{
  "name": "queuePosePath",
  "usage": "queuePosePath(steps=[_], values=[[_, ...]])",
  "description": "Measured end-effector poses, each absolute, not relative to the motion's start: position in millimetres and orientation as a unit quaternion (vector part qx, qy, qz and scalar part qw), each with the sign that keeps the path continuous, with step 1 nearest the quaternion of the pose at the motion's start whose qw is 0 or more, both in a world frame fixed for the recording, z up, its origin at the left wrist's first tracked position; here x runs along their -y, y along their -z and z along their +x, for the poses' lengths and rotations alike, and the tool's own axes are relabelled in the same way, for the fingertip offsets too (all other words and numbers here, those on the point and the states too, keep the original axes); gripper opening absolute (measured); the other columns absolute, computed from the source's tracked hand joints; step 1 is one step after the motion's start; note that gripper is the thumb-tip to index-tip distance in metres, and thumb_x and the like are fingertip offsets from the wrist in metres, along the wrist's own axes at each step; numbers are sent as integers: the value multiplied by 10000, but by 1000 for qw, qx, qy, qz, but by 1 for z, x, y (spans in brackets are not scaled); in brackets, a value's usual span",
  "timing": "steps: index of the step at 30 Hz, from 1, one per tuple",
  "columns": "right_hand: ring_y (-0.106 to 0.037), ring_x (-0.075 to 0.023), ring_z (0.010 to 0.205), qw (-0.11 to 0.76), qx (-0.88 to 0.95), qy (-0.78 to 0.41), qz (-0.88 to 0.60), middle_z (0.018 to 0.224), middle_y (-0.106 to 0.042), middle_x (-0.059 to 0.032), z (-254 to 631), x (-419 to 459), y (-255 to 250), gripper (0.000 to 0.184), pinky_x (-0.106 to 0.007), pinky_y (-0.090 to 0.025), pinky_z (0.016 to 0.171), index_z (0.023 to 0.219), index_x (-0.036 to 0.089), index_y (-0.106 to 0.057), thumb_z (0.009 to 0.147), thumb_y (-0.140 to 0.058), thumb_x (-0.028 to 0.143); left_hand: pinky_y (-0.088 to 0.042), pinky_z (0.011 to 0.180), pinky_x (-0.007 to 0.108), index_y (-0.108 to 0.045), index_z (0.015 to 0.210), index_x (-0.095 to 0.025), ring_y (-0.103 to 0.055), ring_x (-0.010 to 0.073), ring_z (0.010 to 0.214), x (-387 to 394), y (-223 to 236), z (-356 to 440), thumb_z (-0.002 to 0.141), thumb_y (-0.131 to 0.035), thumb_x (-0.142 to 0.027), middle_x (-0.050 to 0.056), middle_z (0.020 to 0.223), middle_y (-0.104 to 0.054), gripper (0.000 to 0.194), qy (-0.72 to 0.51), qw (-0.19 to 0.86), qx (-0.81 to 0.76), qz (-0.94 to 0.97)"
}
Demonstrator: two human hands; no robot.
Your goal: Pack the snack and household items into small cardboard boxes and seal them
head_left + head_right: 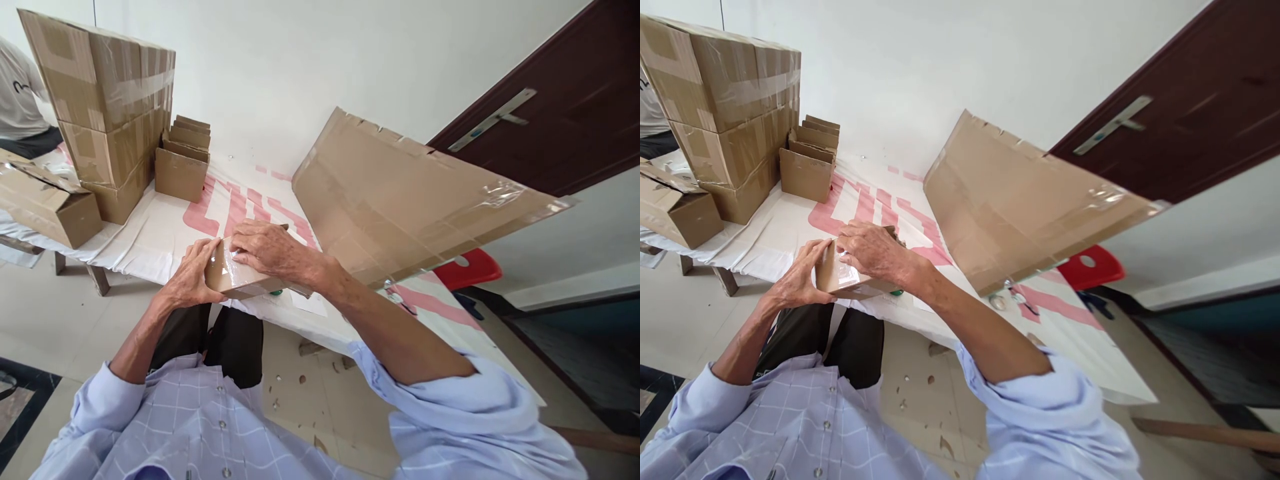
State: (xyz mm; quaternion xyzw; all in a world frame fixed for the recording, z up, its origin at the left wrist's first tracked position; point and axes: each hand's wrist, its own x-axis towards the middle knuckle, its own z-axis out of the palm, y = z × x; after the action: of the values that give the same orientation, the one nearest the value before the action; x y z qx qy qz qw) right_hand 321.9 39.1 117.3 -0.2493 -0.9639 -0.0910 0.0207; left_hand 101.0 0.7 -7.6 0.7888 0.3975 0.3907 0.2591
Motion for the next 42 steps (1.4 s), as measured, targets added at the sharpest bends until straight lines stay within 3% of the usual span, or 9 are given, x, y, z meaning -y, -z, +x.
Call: queuePosePath(steps=[11, 17, 23, 28, 33, 37, 42], values=[[-645, -274, 996, -34, 958, 123, -257, 978, -750, -121, 314, -38, -122, 305, -391, -472, 857, 859, 189, -719, 1079, -525, 105, -389, 1288, 694, -378, 1712, -263, -427, 497, 1537, 1, 2, 104, 605, -984, -325, 190, 1610, -469, 1263, -384, 264, -402, 788], [-617, -263, 914, 1, 954, 153, -259, 926, -718, -103, 318, -41, -113, 260, -382, -454, 807, 886, 191, -685, 1064, -535, 74, -384, 1289, 685, -368, 1715, -228, -425, 490, 1536, 1, -1, 105, 608, -977, -333, 201, 1619, -463, 1268, -378, 262, -407, 789], [-585, -257, 889, 63, 958, 98, -263, 944, -685, -98, 325, -51, -106, 250, -391, -441, 789, 878, 214, -630, 1088, -519, 136, -386, 1293, 673, -382, 1709, -196, -428, 483, 1533, 2, -3, 105, 613, -972, -334, 208, 1620, -462, 1252, -370, 263, -415, 789], [-582, -213, 834, 156, 943, -40, -290, 900, -667, -52, 326, -51, -111, 224, -357, -436, 752, 856, 226, -607, 1068, -553, 179, -381, 1312, 652, -367, 1711, -172, -420, 468, 1544, -1, -1, 104, 628, -961, -341, 212, 1617, -455, 1247, -372, 262, -413, 789], [-589, -177, 792, 377, 858, -170, -304, 875, -667, -17, 348, -51, -125, 222, -331, -464, 735, 898, 219, -663, 1061, -671, 369, -429, 1302, 624, -368, 1705, -204, -415, 443, 1587, -9, 17, 79, 650, -947, -388, 205, 1681, -417, 1217, -388, 285, -407, 777], [-543, -151, 723, 525, 754, -149, -366, 818, -624, 2, 408, -56, -108, 368, -308, -455, 684, 921, 222, -693, 1036, -712, 571, -550, 1215, 578, -346, 1710, -210, -451, 452, 1597, -19, 32, 36, 643, -967, -511, 213, 1758, -367, 1270, -402, 349, -456, 713], [-563, -165, 742, 567, 654, -93, -492, 797, -635, -2, 502, -54, -32, 331, -314, -475, 713, 857, 221, -677, 973, -703, 530, -507, 1260, 579, -276, 1754, -227, -472, 441, 1601, -31, 31, -3, 601, -1012, -466, 204, 1775, -428, 1389, -400, 423, -493, 647]])
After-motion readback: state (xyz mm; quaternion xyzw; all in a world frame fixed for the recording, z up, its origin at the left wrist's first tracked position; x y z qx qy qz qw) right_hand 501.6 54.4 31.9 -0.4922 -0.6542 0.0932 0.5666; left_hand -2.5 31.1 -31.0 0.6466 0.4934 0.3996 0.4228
